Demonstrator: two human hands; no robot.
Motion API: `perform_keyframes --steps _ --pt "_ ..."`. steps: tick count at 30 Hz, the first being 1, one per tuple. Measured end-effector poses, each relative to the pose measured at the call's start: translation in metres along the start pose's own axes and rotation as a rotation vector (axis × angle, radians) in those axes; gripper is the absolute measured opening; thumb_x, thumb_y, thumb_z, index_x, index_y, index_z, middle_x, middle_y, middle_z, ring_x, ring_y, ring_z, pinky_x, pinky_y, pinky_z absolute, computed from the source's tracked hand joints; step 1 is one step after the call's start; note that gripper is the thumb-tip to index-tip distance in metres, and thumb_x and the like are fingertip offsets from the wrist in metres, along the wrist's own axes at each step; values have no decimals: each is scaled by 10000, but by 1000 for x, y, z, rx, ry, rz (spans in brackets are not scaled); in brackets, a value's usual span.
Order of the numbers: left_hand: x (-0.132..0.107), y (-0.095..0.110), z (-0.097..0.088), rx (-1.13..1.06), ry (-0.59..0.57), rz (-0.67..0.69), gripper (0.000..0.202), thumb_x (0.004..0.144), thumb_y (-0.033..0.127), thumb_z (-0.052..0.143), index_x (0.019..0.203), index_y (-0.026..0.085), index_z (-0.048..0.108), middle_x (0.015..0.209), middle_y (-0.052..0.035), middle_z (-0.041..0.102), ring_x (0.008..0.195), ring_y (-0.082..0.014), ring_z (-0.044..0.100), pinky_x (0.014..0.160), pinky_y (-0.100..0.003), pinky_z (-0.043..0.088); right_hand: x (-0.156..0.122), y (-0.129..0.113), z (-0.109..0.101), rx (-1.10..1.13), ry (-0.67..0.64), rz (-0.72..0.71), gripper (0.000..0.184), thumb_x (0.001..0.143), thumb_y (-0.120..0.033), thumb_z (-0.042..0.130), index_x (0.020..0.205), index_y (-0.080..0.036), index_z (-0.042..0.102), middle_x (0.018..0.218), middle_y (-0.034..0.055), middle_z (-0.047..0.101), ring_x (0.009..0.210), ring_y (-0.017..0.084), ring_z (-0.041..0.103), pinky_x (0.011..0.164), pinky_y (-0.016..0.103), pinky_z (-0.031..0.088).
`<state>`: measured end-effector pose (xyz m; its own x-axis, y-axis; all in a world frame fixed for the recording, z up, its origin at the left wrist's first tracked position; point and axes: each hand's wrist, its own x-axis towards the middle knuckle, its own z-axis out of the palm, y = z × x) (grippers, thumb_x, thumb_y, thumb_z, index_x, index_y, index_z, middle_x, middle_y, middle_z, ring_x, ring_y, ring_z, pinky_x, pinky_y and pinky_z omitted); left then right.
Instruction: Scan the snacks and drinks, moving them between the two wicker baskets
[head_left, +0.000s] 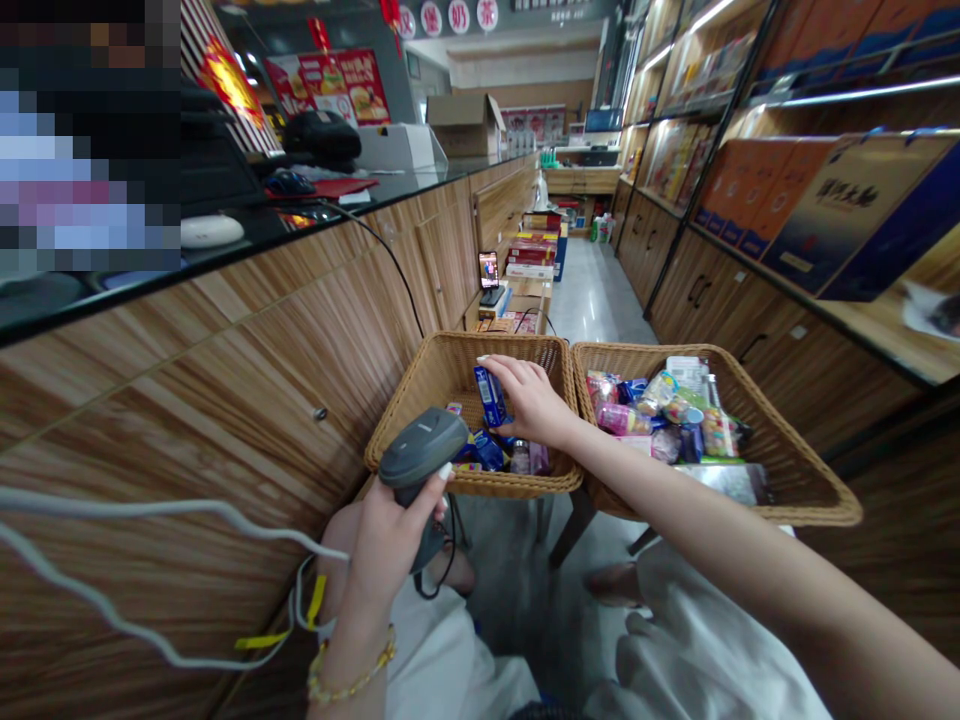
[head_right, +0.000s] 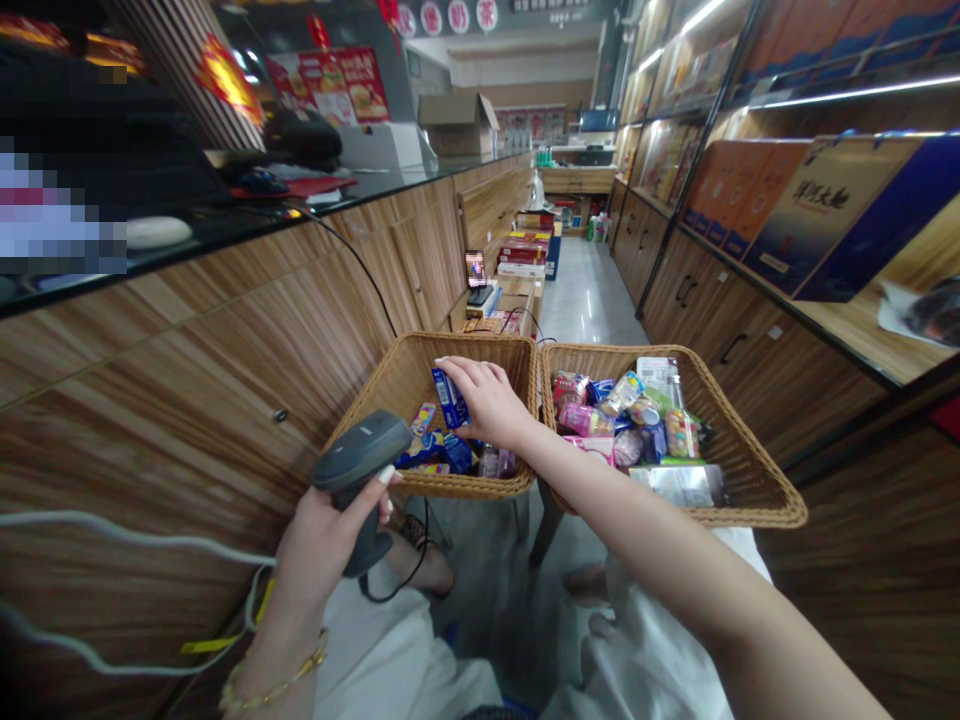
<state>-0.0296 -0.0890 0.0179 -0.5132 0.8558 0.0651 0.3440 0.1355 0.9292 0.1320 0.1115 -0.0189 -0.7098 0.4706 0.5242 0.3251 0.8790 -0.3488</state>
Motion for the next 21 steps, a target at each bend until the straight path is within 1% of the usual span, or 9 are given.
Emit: perform_keyframes --steps 4,8,11,16,21 --pt "0 -1 0 -27 -1 -13 389 725 572 759 719 186 713 540 -31 690 528 -230 678 561 -325 583 0 -1 -1 -12 10 18 1026 685 -190 828 1590 -224 347 1604 176 462 1484 332 417 1174 526 323" --pt "1 -5 0 -32 11 -26 409 715 588 763 722 182 710 535 -30 686 525 -230 682 549 -320 581 1 -1 -1 7 11 62 987 711 -226 806 1593 -237 363 1590 173 477 1475 345 426 1183 534 316" --pt "2 -9 -1 -35 16 -24 430 721 591 756 748 163 720 547 -35 688 524 -219 680 547 -307 574 2 -1 -1 22 12 63 959 729 -234 790 1592 -241 373 1585 167 485 1468 343 434 1185 523 317" --pt "3 -12 -1 -20 25 -16 407 739 564 755 742 160 707 555 -36 690 533 -213 678 549 -298 565 1 -1 -2 2 11 53 1006 706 -202 815 1598 -227 351 1596 180 463 1483 342 413 1181 529 318" --pt "1 -9 0 -18 16 -52 406 723 574 765 763 175 700 549 -23 683 521 -219 664 542 -314 558 1 0 -2 7 0 54 1040 693 -206 837 1602 -236 332 1603 184 447 1493 351 394 1178 544 319"
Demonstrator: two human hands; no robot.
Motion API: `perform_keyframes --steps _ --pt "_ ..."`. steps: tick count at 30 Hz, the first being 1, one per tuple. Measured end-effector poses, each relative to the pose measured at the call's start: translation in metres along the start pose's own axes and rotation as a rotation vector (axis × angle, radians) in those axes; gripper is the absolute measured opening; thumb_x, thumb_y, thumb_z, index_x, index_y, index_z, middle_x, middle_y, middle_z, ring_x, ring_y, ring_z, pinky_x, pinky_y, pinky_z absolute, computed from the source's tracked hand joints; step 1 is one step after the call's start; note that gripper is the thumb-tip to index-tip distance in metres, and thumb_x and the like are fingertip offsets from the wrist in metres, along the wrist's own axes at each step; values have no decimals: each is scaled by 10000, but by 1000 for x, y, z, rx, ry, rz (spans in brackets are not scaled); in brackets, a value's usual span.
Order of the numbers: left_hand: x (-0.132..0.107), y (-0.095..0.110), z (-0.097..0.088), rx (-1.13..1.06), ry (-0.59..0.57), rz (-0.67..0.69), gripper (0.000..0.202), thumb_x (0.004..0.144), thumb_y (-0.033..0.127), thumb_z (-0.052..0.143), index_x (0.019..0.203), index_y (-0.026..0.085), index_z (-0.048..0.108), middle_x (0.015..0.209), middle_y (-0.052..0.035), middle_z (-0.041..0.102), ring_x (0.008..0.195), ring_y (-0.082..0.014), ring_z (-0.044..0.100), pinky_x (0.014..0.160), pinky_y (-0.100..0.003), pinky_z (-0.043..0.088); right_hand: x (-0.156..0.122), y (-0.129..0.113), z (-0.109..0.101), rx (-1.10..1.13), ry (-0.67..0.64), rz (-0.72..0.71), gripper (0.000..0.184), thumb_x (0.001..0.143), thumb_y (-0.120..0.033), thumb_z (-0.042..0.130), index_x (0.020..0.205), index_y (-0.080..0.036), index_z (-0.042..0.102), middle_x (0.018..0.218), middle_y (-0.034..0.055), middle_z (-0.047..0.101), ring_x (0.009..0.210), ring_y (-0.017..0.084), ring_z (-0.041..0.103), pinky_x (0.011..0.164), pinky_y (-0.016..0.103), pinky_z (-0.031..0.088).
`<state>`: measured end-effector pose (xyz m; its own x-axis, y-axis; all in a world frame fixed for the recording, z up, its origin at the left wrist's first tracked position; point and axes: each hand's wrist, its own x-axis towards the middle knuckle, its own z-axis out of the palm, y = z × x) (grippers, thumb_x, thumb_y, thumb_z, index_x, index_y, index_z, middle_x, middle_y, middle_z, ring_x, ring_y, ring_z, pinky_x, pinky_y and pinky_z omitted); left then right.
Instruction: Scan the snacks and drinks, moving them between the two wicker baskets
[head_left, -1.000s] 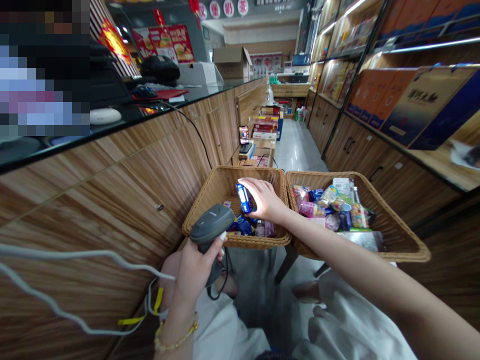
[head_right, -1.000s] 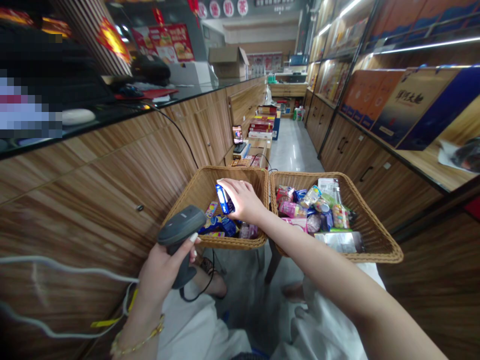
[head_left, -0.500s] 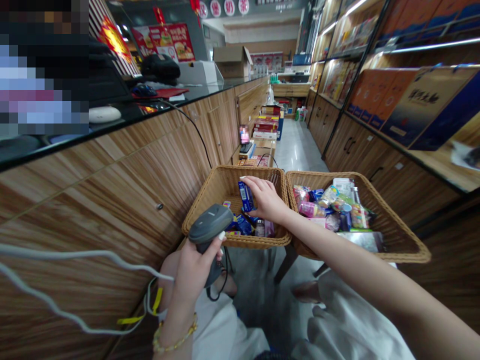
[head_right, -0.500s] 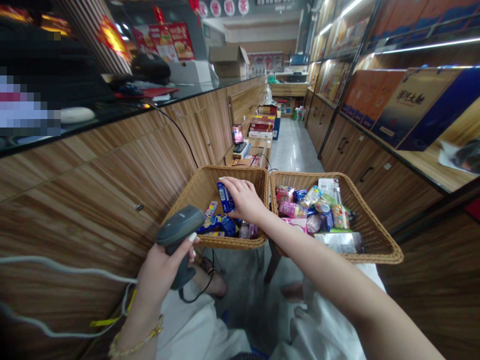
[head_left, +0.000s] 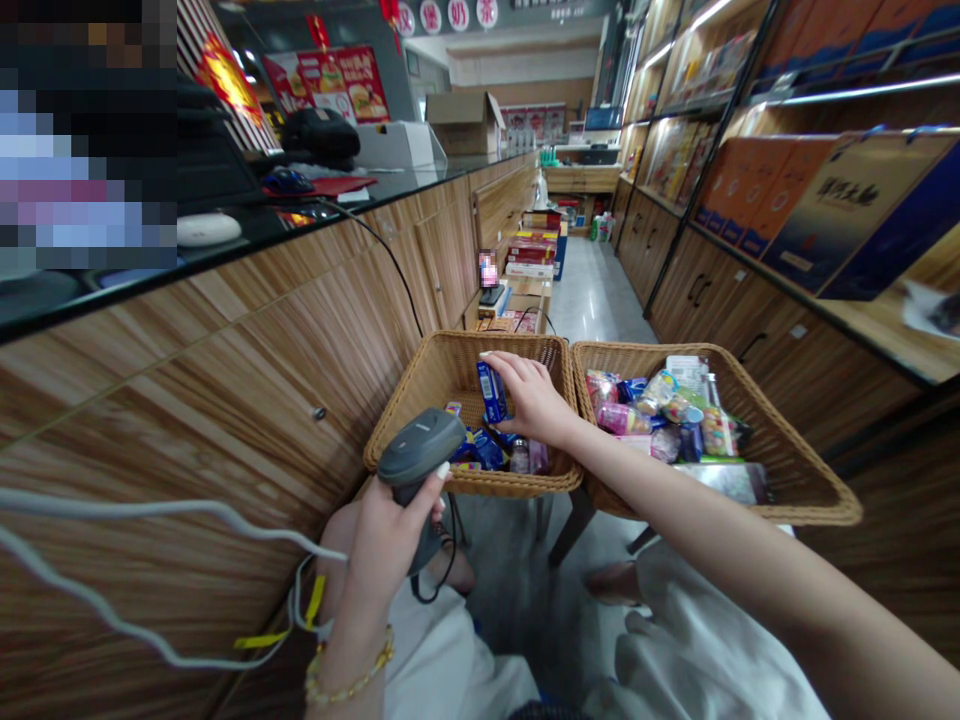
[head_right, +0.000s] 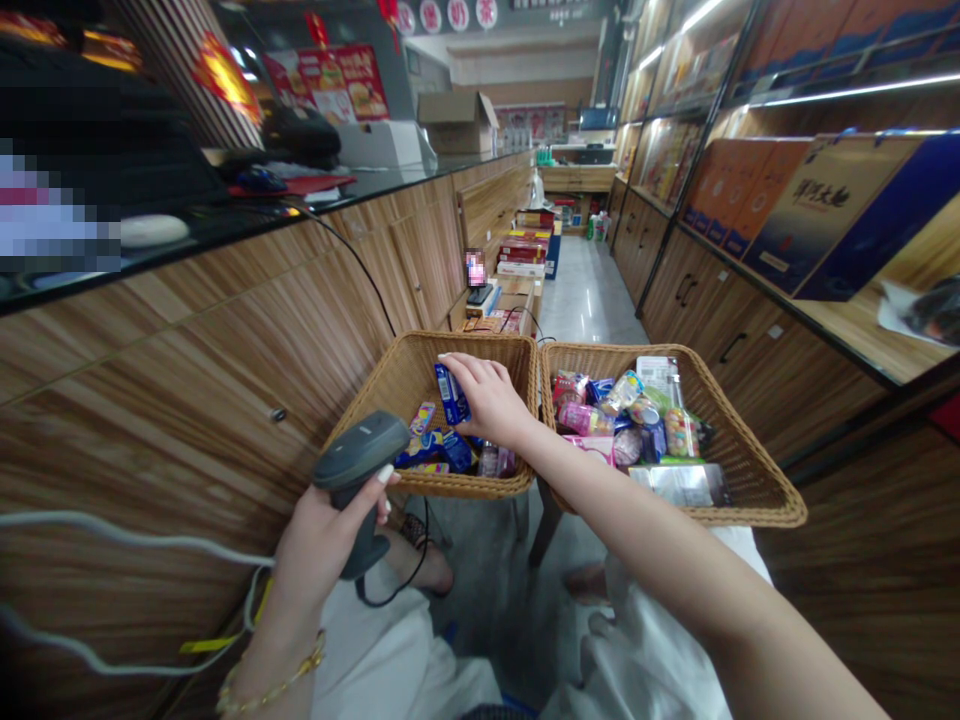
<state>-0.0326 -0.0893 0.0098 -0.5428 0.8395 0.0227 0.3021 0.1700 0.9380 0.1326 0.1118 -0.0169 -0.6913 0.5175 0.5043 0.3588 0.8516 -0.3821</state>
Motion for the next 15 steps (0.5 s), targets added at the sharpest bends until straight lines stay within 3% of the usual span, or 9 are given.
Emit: perform_keyframes --steps 7,15 --pt "-1 6 2 18 -2 -3 423 696 600 742 749 183 689 537 -25 673 527 -234 669 551 -331 570 0 0 1 -12 8 0 1029 693 -198 835 1597 -226 344 1596 185 458 1487 344 407 1176 538 316" --pt "-2 13 2 68 -23 34 312 723 521 709 691 216 653 537 -24 684 529 -232 676 599 -340 588 1 2 3 7 23 -10 969 724 -244 804 1592 -213 375 1590 178 474 1475 351 421 1178 521 323"
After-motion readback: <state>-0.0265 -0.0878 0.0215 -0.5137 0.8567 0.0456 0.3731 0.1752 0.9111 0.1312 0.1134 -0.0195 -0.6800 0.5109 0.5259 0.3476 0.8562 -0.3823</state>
